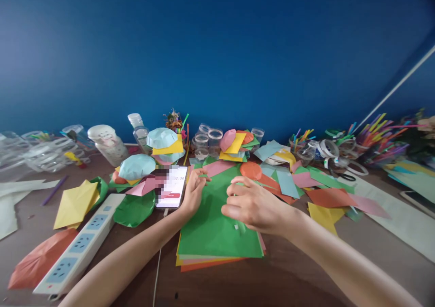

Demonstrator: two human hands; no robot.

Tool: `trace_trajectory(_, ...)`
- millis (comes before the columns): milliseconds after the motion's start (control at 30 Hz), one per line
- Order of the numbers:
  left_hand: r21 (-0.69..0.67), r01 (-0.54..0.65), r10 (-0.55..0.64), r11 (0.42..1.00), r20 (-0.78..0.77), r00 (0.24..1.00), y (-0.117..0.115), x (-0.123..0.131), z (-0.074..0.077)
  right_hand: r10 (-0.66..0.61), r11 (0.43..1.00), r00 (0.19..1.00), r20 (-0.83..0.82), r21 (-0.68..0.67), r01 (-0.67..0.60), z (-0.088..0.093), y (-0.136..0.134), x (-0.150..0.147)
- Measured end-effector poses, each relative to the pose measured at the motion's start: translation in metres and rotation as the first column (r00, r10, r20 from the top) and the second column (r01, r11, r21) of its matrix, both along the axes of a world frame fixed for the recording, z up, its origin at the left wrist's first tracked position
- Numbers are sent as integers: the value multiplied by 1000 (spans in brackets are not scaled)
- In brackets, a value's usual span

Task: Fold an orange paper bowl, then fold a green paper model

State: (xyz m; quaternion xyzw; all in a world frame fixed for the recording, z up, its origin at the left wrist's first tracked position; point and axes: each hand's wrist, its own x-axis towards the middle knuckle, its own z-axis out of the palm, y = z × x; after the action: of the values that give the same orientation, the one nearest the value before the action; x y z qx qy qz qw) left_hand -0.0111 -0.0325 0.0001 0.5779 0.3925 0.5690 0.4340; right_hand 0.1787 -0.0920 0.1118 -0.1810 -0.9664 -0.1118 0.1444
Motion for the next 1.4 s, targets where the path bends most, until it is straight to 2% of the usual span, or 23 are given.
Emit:
trace_trajectory(100, -22, 56, -56, 998, 4, 998, -6, 5, 0, 16, 999, 997, 77, -52, -12, 30, -12, -8)
trace_trajectory(167, -20, 73, -73, 997, 2, 997, -8, 7, -1, 11, 999, 994, 106, -33, -7, 31, -16, -18)
trace_trajectory(233, -22, 99, -99, 995, 0, 995, -8, 7, -3, 80, 997, 982, 170, -15, -78, 14, -16, -33)
trace_trajectory(300, -35, 116, -116, 993, -5, 993, -6, 5, -6, 226, 974, 941, 254, -91, -209, -13, -13, -47)
trace_trajectory(400, -67, 101, -101, 993, -4, 995, -1, 2, -11, 240, 968, 921, 307, -147, -203, -53, -4, -59)
trace_trajectory(467, -90, 84, -84, 992, 4, 996, 2, 1, -15, 259, 959, 915, 311, -191, -207, -68, 2, -60)
trace_trajectory(633, -88, 84, -89, 993, -62, 994, 5, 1, -22, 268, 956, 911, 312, -201, -213, -78, 7, -55)
trace_trajectory(767, -8, 11, -12, 1000, -213, 977, 4, -1, -21, 258, 943, 948, 184, -261, -206, -80, 4, -54)
trace_trajectory(833, 57, -13, 30, 998, -298, 954, 5, -3, -20, 188, 936, 981, 49, -313, -164, -80, 5, -48)
trace_trajectory(900, 160, 12, 57, 987, -420, 906, 4, -5, -19, -37, 944, 994, -107, -329, 0, -81, 10, -34)
trace_trajectory(933, 216, 48, 67, 975, -492, 868, 3, -6, -19, -189, 931, 964, -187, -346, 115, -82, 14, -25)
trace_trajectory(1000, 303, 147, 86, 941, -639, 765, -1, -5, -18, -497, 839, 821, -282, -398, 372, -87, 22, -3)
trace_trajectory(1067, 351, 235, 131, 906, -762, 634, -9, -2, -16, -676, 724, 676, -294, -435, 535, -94, 29, 21)
trace_trajectory(1133, 369, 324, 167, 871, -843, 511, -18, 2, -15, -764, 635, 589, -263, -466, 615, -102, 34, 41)
trace_trajectory(1200, 375, 398, 192, 837, -883, 429, -25, 7, -15, -816, 572, 520, -254, -487, 660, -110, 36, 55)
trace_trajectory(1300, 380, 425, 255, 822, -912, 322, -30, 12, -18, -837, 537, 476, -269, -568, 624, -119, 38, 62)
trace_trajectory(1400, 381, 417, 294, 825, -920, 258, -31, 14, -21, -824, 558, 460, -329, -611, 562, -121, 39, 57)
